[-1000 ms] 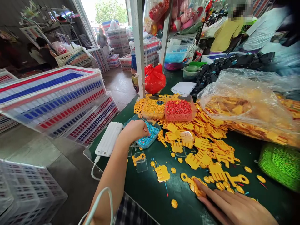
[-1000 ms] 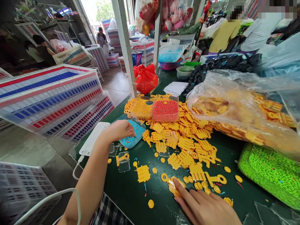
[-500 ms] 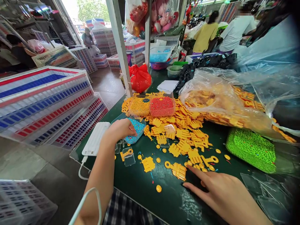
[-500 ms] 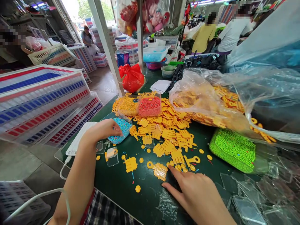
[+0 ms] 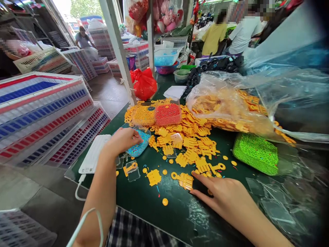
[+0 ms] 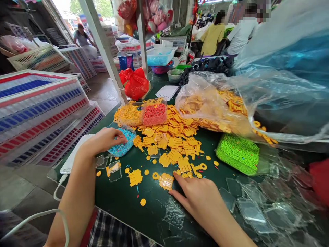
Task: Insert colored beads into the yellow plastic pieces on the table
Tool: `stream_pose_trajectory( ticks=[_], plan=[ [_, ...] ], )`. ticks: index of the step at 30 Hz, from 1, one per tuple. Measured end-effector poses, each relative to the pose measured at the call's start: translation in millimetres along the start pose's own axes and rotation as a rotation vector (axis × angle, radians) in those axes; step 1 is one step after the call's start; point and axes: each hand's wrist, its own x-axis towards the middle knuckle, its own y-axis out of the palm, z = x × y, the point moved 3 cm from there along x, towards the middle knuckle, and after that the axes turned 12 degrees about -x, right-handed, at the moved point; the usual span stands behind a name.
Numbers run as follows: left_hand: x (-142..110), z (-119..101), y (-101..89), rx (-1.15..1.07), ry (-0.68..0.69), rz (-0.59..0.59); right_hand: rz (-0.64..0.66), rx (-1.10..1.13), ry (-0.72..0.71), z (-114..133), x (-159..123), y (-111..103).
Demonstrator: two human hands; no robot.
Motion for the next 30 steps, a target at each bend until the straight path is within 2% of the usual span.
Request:
stream_pose_trajectory(
  ticks=[2,4,8,11,13,22,30],
  plan=[
    [-0.8,-20.3,-2.3,-0.034,0.151,-0.054,0.052,0.007,0.016,0.7,0.3,0.8],
    [-2.3,-48.5,7.9,-0.076,0.332,-0.036,0.098,0.021,0.028,2.1,1.3,0.8],
    [-5.7,-97.3,60.1,-0.079,0.576,0.148,0.177,0.053,0.062,3.9,5.1,-1.4],
    [-5.0,-110.5,97.1,-0.023,0.654,0.272,0.226,0.048,0.085,3.2,7.5,-3.3],
    [-2.2,-110.1,109.0,-0.001,0.659,0.295,0.257,0.044,0.102,2.3,8.7,-4.8],
    [2.4,-103.4,105.5,-0.028,0.671,0.298,0.339,0.058,0.121,4.4,15.9,-8.9],
    [3.9,-100.8,102.4,-0.138,0.625,0.337,0.271,0.067,0.165,5.8,15.6,-4.8]
  ],
)
